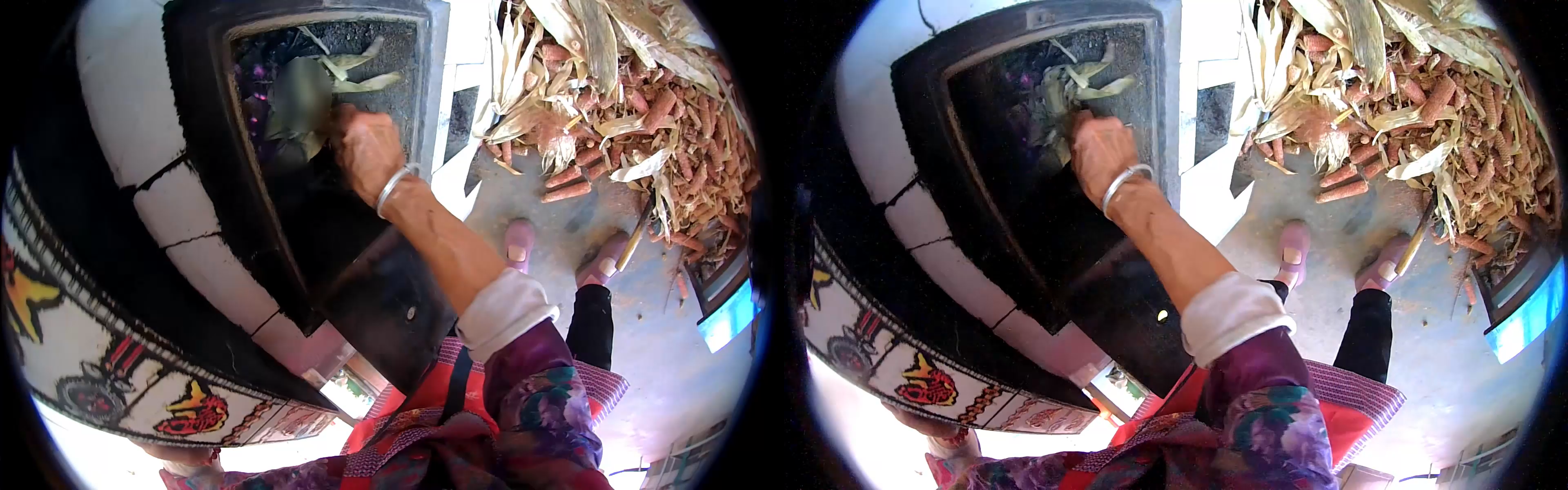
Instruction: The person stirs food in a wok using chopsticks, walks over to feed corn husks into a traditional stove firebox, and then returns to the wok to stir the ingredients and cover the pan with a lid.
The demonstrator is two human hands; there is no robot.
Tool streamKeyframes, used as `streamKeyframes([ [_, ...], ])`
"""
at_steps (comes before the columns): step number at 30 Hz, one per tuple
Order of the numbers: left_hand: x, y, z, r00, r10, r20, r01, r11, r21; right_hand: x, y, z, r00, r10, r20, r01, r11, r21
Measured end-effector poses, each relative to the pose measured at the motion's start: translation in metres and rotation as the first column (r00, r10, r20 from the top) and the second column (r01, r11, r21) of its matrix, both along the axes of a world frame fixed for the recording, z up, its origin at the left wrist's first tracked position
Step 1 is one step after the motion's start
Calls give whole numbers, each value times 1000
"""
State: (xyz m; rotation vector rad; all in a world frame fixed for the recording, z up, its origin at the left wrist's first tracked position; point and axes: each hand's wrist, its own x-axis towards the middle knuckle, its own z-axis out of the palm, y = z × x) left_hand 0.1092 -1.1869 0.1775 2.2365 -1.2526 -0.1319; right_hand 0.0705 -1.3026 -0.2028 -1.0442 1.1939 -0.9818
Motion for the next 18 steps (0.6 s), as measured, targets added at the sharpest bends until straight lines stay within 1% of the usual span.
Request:
streamKeyframes([
  [1,-2,4,1,1000,-6,25,6,1000,19,10,-3,-4,1000,-3,4,3,1000,5],
  [3,-4,6,1,999,-16,50,13,999,51,22,-5,-10,997,-18,72,21,999,-32],
  [5,-8,5,2,998,-28,65,23,997,74,19,-5,-11,997,-27,65,29,999,-25],
  [7,-10,6,2,997,-33,67,27,995,95,-1,-2,4,988,-24,151,28,999,-27],
  [8,-11,6,3,997,-37,68,30,995,100,-3,1,9,988,-25,150,29,999,-28],
  [10,-13,7,3,998,-36,60,29,993,116,-3,2,18,962,-51,269,59,998,-23],
  [11,-13,8,3,998,-39,54,32,992,123,6,-2,19,962,-54,267,65,997,-31],
  [13,-13,8,4,998,-46,37,41,991,129,48,-17,18,990,113,88,-105,990,-91],
  [14,-13,10,5,999,-45,29,41,990,132,79,-28,15,982,188,-1,-185,965,-185],
  [15,-14,12,4,999,-45,19,42,989,140,85,-42,22,962,257,-96,-273,924,-266],
  [16,-14,13,4,999,-42,2,41,989,140,84,-48,20,932,354,81,-341,929,-143],
  [17,-14,12,3,999,-49,-6,49,988,146,84,-49,20,934,350,77,-337,931,-143],
  [18,-15,13,3,999,-51,-2,50,987,151,80,-48,23,950,311,16,-307,944,-118],
])
